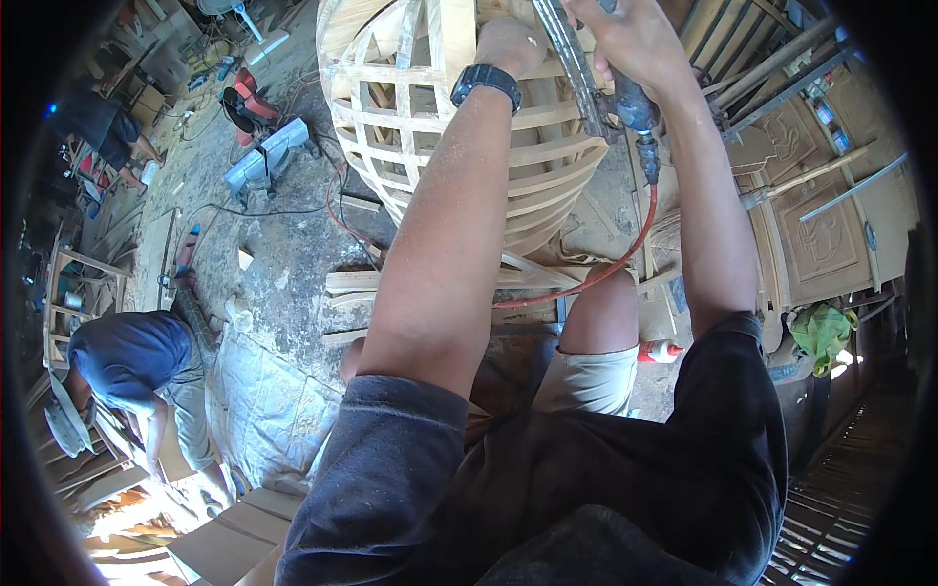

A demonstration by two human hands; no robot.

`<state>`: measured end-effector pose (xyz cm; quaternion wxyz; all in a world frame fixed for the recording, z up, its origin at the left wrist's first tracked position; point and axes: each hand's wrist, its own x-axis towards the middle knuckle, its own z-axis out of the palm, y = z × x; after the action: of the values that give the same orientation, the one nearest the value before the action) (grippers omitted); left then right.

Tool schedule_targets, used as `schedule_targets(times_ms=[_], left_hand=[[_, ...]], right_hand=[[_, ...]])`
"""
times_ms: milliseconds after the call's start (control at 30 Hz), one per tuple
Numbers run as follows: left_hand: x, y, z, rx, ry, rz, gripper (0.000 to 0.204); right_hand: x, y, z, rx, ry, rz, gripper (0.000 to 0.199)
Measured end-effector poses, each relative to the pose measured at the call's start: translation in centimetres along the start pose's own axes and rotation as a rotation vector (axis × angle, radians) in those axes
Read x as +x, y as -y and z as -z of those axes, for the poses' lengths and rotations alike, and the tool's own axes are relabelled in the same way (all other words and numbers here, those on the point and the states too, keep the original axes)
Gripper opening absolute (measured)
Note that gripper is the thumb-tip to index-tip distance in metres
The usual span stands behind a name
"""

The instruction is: The person assembles a curved wooden structure by applying glue to wooden strips and securing them with a nail gun.

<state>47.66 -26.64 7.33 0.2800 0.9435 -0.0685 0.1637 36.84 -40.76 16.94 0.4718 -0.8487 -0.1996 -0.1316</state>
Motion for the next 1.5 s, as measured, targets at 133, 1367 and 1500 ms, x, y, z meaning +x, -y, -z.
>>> schedule_targets(times_ms=[133,1367,1500], left_hand=[[1.6,1.5,-1.0,0.004,-0.001,-0.012,0.032],[6.2,-0.8,8.9,0.66,-0.111,-0.468,0.028],[4.2,-1.2,10.0,0.739,-0.061,-0.492,0.035]], right_hand=[[0.6,-1.0,-0.8,0.002,-0.132,0.315,0.022],[-4.1,0.9,0.7,-0.132,0.132,-0.167,0.035],[-4.3,0.7,-0.1,-0.106,0.086,-0.127,0.035]])
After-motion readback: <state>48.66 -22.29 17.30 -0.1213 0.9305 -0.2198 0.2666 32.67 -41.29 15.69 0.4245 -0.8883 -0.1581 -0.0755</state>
